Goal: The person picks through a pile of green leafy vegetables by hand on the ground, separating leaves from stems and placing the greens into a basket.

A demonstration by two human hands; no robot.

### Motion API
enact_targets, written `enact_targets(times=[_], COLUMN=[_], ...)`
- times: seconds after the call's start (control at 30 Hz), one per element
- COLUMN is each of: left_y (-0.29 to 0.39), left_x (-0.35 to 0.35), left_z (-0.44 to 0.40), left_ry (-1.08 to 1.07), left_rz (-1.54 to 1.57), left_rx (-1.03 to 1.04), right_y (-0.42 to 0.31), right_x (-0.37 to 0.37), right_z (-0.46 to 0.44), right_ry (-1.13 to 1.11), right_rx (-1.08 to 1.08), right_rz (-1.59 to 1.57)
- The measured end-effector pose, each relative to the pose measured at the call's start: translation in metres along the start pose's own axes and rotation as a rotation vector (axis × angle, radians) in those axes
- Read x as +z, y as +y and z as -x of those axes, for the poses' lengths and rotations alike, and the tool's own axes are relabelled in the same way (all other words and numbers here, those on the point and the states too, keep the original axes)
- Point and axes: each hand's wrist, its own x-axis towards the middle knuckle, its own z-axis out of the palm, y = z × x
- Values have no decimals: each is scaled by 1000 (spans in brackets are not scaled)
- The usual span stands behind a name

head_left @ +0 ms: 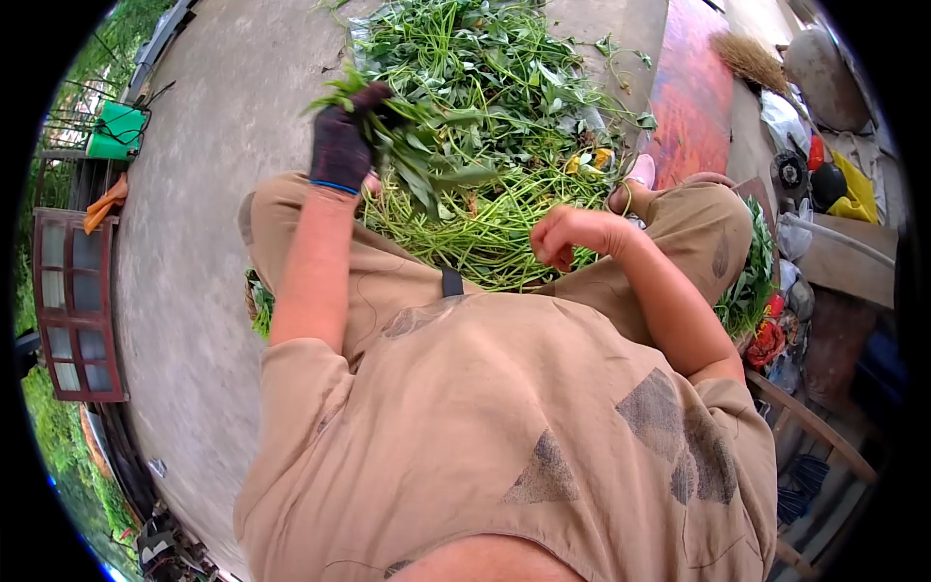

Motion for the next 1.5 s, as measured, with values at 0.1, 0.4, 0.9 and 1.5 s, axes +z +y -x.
enact_targets(times=[0.1, 0.4, 0.9, 1.5], left_y=[39, 64, 63, 77], left_x=[-48, -76, -81, -69], left_z=[-34, -57, -82, -73], left_ry=[8, -81, 143, 176], left_rz=[52, 152, -58, -274], left_rx=[97, 175, 134, 136], right_y=[52, 51, -10, 67], right_x=[-5, -25, -110, 34], right_z=[-26, -65, -186, -172], right_ry=[5, -83, 890, 337], right_rx=[318, 641, 285, -258], right_rz=[1049, 964, 1228, 897])
